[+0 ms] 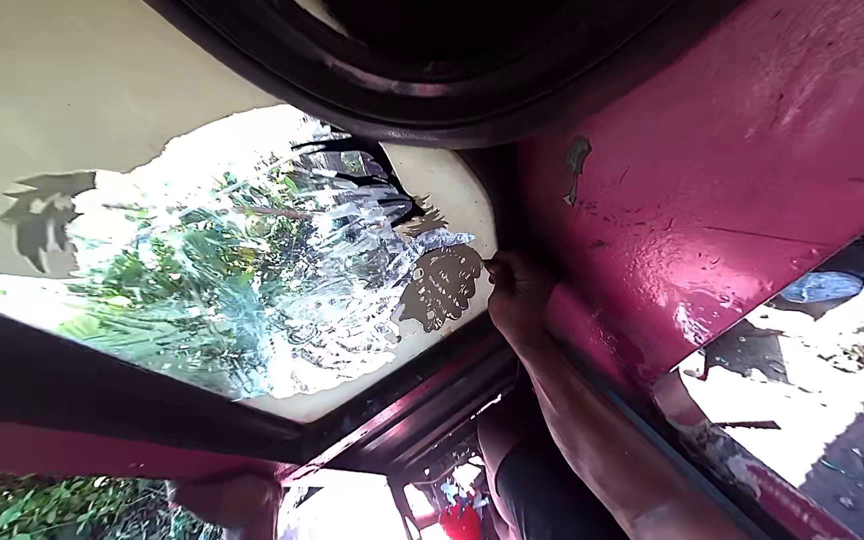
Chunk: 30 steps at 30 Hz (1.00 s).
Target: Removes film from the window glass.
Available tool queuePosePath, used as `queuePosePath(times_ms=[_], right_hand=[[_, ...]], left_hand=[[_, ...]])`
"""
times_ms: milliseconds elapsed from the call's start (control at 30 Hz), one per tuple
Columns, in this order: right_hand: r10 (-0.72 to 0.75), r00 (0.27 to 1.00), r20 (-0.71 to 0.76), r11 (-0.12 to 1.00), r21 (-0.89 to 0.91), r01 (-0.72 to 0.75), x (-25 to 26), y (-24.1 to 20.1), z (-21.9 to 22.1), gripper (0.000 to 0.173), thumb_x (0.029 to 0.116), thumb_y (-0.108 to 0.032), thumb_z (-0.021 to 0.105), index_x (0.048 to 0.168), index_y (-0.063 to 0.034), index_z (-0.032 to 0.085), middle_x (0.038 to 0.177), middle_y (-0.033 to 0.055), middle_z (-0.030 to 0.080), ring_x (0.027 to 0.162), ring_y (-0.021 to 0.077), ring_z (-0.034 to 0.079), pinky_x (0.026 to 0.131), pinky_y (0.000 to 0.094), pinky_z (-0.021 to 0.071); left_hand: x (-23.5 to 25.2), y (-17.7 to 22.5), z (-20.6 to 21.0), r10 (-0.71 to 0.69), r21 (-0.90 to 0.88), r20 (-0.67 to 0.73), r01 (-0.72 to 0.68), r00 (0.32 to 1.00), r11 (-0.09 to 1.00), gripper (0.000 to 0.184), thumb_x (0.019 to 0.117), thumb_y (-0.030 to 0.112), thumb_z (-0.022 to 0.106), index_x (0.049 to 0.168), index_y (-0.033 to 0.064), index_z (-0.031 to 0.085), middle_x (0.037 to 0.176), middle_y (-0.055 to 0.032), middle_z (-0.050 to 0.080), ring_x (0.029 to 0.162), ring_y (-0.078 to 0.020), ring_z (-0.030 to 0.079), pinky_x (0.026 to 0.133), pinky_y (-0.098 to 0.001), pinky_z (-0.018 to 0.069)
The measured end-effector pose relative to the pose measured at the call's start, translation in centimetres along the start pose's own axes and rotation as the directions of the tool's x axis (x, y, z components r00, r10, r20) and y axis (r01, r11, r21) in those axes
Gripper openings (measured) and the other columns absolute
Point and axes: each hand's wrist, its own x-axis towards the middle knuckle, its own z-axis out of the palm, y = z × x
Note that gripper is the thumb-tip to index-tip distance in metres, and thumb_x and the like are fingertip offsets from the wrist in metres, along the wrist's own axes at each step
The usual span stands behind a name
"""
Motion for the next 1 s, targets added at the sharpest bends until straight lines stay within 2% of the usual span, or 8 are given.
queuePosePath(times_ms=[133, 300, 367, 467, 667, 833, 900, 1000], right_hand=[[-0.117, 0.993, -0.012, 0.992, -0.052, 0.117, -0.1, 0.1, -0.2, 0.015, 0.0909, 0.003, 0.057, 0.084, 0.0040, 0.070, 0.072, 0.0102, 0.069, 0.066, 0.0116, 0.066, 0.064, 0.0273, 0.0545], [-0.275, 0.956, 0.105, 0.948, -0.136, 0.288, -0.5, 0.5, -1.8, 0.012, 0.0939, 0.002, 0.060, 0.091, 0.0051, 0.071, 0.083, 0.0158, 0.073, 0.078, 0.0189, 0.072, 0.074, 0.0283, 0.0582], [-0.242, 0.965, 0.096, 0.956, -0.146, 0.254, -0.6, 0.3, -2.1, 0.012, 0.0937, 0.001, 0.060, 0.092, 0.0061, 0.070, 0.080, 0.0152, 0.071, 0.073, 0.0166, 0.070, 0.070, 0.0263, 0.0564], [-0.152, 0.986, 0.068, 0.976, -0.146, 0.160, -0.5, 0.0, -1.8, 0.011, 0.0928, 0.002, 0.060, 0.092, 0.0065, 0.070, 0.077, 0.0138, 0.070, 0.069, 0.0136, 0.068, 0.068, 0.0248, 0.0553], [-0.057, 0.988, 0.142, 0.983, -0.164, 0.080, 0.4, -0.7, -1.5, 0.013, 0.0941, 0.002, 0.060, 0.099, 0.0085, 0.070, 0.081, 0.0147, 0.071, 0.070, 0.0153, 0.068, 0.068, 0.0279, 0.0562], [0.048, 0.984, 0.174, 0.974, -0.227, -0.008, 1.5, -1.9, -1.0, 0.013, 0.0949, 0.000, 0.059, 0.096, 0.0055, 0.070, 0.078, 0.0130, 0.070, 0.067, 0.0171, 0.067, 0.065, 0.0335, 0.0551], [0.025, 0.986, 0.164, 0.976, -0.216, 0.011, 1.6, -1.8, -0.9, 0.012, 0.0935, 0.001, 0.059, 0.094, 0.0053, 0.070, 0.075, 0.0119, 0.069, 0.065, 0.0162, 0.065, 0.063, 0.0327, 0.0536], [-0.086, 0.993, 0.078, 0.993, -0.077, 0.092, 1.5, -0.4, -0.2, 0.014, 0.0940, 0.001, 0.058, 0.085, 0.0031, 0.068, 0.069, 0.0062, 0.065, 0.060, 0.0067, 0.060, 0.058, 0.0231, 0.0495]], left_hand=[[0.4, -1.7, -1.4, 0.162, 0.057, 0.089, -0.167, 0.983, 0.984, 0.047, 0.1078, 0.013, 0.006, 0.137, -0.0158, 0.028, 0.117, -0.0147, 0.057, 0.109, -0.0078, 0.061, 0.098, -0.0267, 0.0497], [0.5, -1.3, -1.5, 0.166, 0.092, 0.091, -0.174, 0.982, 0.980, 0.047, 0.1076, 0.011, 0.008, 0.143, -0.0157, 0.025, 0.123, -0.0180, 0.053, 0.111, -0.0112, 0.058, 0.099, -0.0279, 0.0487], [2.0, -2.9, -2.7, 0.172, 0.049, 0.132, -0.180, 0.976, 0.982, 0.050, 0.1083, 0.019, 0.006, 0.140, -0.0109, 0.032, 0.122, -0.0132, 0.058, 0.111, -0.0109, 0.061, 0.098, -0.0303, 0.0506], [2.4, -3.4, -3.2, 0.212, 0.071, 0.136, -0.223, 0.968, 0.972, 0.043, 0.1073, 0.012, 0.010, 0.131, -0.0123, 0.037, 0.111, -0.0105, 0.059, 0.104, -0.0087, 0.063, 0.094, -0.0269, 0.0525], [3.2, -4.4, -3.6, 0.186, 0.058, 0.098, -0.192, 0.978, 0.980, 0.047, 0.1083, 0.010, 0.006, 0.136, -0.0163, 0.033, 0.114, -0.0174, 0.059, 0.105, -0.0149, 0.064, 0.095, -0.0314, 0.0529], [3.3, -4.9, -3.2, 0.246, 0.098, 0.060, -0.251, 0.967, 0.963, 0.047, 0.1065, 0.006, 0.006, 0.138, -0.0185, 0.031, 0.119, -0.0184, 0.057, 0.109, -0.0136, 0.062, 0.097, -0.0299, 0.0510], [3.3, -4.9, -3.1, 0.249, 0.088, 0.066, -0.254, 0.966, 0.963, 0.048, 0.1070, 0.009, 0.005, 0.135, -0.0169, 0.034, 0.113, -0.0168, 0.059, 0.104, -0.0136, 0.064, 0.093, -0.0306, 0.0529], [3.8, -5.1, -3.2, 0.220, 0.032, 0.080, -0.224, 0.972, 0.974, 0.048, 0.1073, 0.011, 0.005, 0.128, -0.0140, 0.039, 0.105, -0.0160, 0.062, 0.099, -0.0165, 0.066, 0.090, -0.0348, 0.0554]])
